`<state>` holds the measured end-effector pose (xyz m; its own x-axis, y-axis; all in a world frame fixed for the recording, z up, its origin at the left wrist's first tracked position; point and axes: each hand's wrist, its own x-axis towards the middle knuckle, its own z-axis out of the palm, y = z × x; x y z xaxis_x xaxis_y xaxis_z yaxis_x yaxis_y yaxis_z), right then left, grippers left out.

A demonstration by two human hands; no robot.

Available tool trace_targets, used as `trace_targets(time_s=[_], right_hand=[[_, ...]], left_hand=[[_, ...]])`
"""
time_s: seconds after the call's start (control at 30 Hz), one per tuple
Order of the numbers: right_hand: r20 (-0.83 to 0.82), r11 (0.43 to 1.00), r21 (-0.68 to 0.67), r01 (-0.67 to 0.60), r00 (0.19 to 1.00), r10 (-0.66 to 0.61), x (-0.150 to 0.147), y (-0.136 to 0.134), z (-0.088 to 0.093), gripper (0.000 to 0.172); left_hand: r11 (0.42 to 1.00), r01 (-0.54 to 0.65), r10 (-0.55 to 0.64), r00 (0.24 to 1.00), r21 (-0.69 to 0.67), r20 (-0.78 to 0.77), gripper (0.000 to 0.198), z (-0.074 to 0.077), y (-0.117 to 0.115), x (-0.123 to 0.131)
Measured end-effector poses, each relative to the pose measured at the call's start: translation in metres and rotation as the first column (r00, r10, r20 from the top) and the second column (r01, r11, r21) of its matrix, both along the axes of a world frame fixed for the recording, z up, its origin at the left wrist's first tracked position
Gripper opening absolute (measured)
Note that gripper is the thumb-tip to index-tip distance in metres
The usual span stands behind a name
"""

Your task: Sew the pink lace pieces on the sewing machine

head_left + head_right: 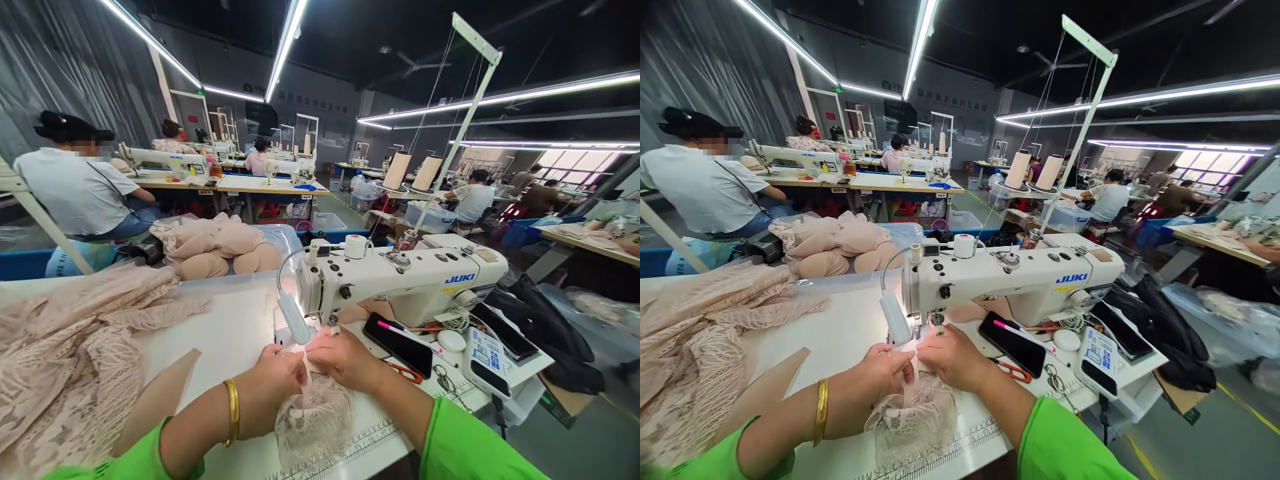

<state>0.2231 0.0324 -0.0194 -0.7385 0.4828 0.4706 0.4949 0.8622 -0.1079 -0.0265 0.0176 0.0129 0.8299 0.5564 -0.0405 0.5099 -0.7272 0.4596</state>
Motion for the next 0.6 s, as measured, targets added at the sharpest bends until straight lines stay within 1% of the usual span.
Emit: trace_targets(time_s=[0.1, 0.2, 0.27, 0.37, 0.43, 0.53, 0.6], right_hand=[[-0.062, 0.994, -0.110, 0.009, 0.998, -0.016, 0.005, -0.006, 0.007, 0.034], [-0.029, 0.989, -0.136, 0.066, 0.997, -0.071, 0.005, -0.006, 0.009, 0.030], [-0.006, 0.984, -0.133, 0.115, 0.993, -0.116, 0.004, -0.005, 0.009, 0.027], [0.012, 0.976, -0.122, 0.179, 0.984, -0.179, 0.002, -0.004, 0.007, 0.022], [0.007, 0.972, -0.120, 0.200, 0.980, -0.201, 0.002, -0.004, 0.007, 0.020], [-0.007, 0.970, -0.155, 0.187, 0.982, -0.191, 0.002, -0.003, 0.007, 0.022], [-0.011, 0.969, -0.180, 0.167, 0.985, -0.172, 0.002, -0.002, 0.007, 0.022]], left_hand=[[0.995, -0.096, 0.095, 0.995, 0.027, 0.045, 0.011, -0.005, -0.012, 0.007], [0.982, -0.188, 0.186, 0.980, 0.030, 0.065, 0.010, -0.012, -0.022, 0.018], [0.974, -0.224, 0.221, 0.973, 0.038, 0.069, 0.010, -0.016, -0.026, 0.025], [0.967, -0.246, 0.242, 0.968, 0.059, 0.072, 0.016, -0.016, -0.028, 0.033], [0.970, -0.239, 0.235, 0.969, 0.042, 0.070, 0.019, -0.012, -0.029, 0.036], [0.968, -0.251, 0.249, 0.964, 0.014, 0.094, 0.015, -0.011, -0.031, 0.039], [0.958, -0.287, 0.280, 0.951, 0.029, 0.133, 0.011, -0.014, -0.032, 0.041]])
